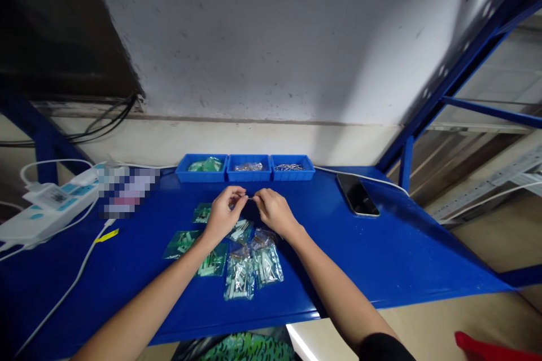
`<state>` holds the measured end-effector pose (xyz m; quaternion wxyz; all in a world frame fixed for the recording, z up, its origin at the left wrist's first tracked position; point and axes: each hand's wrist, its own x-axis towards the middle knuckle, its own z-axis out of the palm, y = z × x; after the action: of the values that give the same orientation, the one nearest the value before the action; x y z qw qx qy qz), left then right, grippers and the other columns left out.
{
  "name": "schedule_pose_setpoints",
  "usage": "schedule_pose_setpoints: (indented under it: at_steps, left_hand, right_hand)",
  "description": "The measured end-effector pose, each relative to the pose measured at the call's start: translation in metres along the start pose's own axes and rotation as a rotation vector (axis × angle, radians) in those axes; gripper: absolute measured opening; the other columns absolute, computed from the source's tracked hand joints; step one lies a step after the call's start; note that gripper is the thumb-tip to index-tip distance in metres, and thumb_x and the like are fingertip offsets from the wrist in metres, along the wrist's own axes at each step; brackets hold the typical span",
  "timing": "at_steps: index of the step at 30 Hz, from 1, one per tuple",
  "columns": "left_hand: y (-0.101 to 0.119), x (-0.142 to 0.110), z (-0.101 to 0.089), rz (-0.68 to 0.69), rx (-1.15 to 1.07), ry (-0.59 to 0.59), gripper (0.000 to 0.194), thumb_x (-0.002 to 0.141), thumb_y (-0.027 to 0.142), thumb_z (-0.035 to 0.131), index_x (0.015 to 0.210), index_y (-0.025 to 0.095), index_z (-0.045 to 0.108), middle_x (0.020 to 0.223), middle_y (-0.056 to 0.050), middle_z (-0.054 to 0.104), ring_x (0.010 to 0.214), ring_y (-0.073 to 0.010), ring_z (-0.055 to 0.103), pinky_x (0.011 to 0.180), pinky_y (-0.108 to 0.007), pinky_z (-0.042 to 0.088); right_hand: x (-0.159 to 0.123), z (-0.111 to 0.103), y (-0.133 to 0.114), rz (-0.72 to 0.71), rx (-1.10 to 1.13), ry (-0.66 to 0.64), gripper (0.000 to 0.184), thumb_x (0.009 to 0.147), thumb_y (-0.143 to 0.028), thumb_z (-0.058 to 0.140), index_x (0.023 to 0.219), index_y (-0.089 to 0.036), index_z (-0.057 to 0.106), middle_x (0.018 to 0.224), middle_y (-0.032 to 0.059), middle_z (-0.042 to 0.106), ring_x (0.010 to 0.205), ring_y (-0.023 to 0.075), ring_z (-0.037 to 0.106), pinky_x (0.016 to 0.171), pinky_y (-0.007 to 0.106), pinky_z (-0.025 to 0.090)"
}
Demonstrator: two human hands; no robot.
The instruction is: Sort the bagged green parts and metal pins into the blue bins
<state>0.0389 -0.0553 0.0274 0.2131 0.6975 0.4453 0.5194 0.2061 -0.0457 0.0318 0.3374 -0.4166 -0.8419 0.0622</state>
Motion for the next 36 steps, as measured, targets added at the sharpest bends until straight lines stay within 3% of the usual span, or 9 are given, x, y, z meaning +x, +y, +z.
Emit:
schedule_pose_setpoints:
  at_steps: [4,9,13,18,24,36]
  left_hand:
    - [-0.001,0.002,-0.002,0.073,0.073,0.004,0.008,0.086,0.022,0.05,0.085,0.018,0.057,0.081,-0.002,0.058,0.073,-0.0138,0.057,0.068,-0.025,0.045]
    - [-0.004,0.003,-0.004,0.056,0.142,0.003,0.014,0.088,0.024,0.049,0.079,0.018,0.058,0.074,-0.001,0.058,0.068,-0.0133,0.055,0.065,-0.024,0.042]
    - [-0.003,0.003,-0.005,0.037,0.161,-0.019,0.022,0.09,0.027,0.046,0.074,0.018,0.058,0.07,0.0,0.058,0.065,-0.0135,0.055,0.062,-0.024,0.04]
    - [0.001,0.002,-0.005,0.078,0.061,-0.016,0.011,0.087,0.027,0.051,0.088,0.018,0.058,0.079,-0.002,0.062,0.07,-0.0131,0.057,0.066,-0.023,0.044]
    - [0.0,0.002,-0.006,0.079,0.08,-0.021,0.012,0.088,0.023,0.047,0.084,0.018,0.058,0.077,-0.001,0.062,0.07,-0.0133,0.057,0.067,-0.023,0.044]
    - [0.002,0.001,-0.005,0.083,0.05,-0.038,0.012,0.088,0.026,0.048,0.087,0.019,0.058,0.079,-0.001,0.065,0.07,-0.0132,0.06,0.067,-0.022,0.046]
  right_hand:
    - [-0.001,0.0,0.001,0.036,0.029,0.012,0.019,0.095,-0.026,0.034,0.088,-0.02,0.051,0.078,0.0053,0.059,0.07,0.0171,0.055,0.065,0.028,0.043]
    - [-0.001,-0.003,-0.005,0.009,0.044,0.029,0.016,0.09,-0.029,0.046,0.103,-0.02,0.05,0.086,0.0058,0.059,0.078,0.0188,0.057,0.071,0.03,0.045]
    - [0.001,-0.004,-0.007,-0.032,0.017,0.017,0.013,0.092,-0.026,0.041,0.091,-0.02,0.052,0.082,0.0059,0.057,0.076,0.0181,0.055,0.068,0.029,0.044]
    - [0.001,-0.005,-0.007,-0.004,0.027,0.029,0.022,0.095,-0.027,0.035,0.083,-0.019,0.052,0.078,0.0049,0.055,0.072,0.017,0.053,0.067,0.029,0.043]
    - [0.0,-0.007,-0.01,0.002,0.08,0.062,0.015,0.091,-0.03,0.045,0.101,-0.02,0.05,0.085,0.0055,0.057,0.077,0.0182,0.056,0.071,0.03,0.044]
    - [0.0,-0.005,-0.008,0.005,0.07,0.073,0.016,0.094,-0.028,0.037,0.09,-0.02,0.051,0.081,0.0052,0.057,0.073,0.0175,0.055,0.068,0.029,0.044]
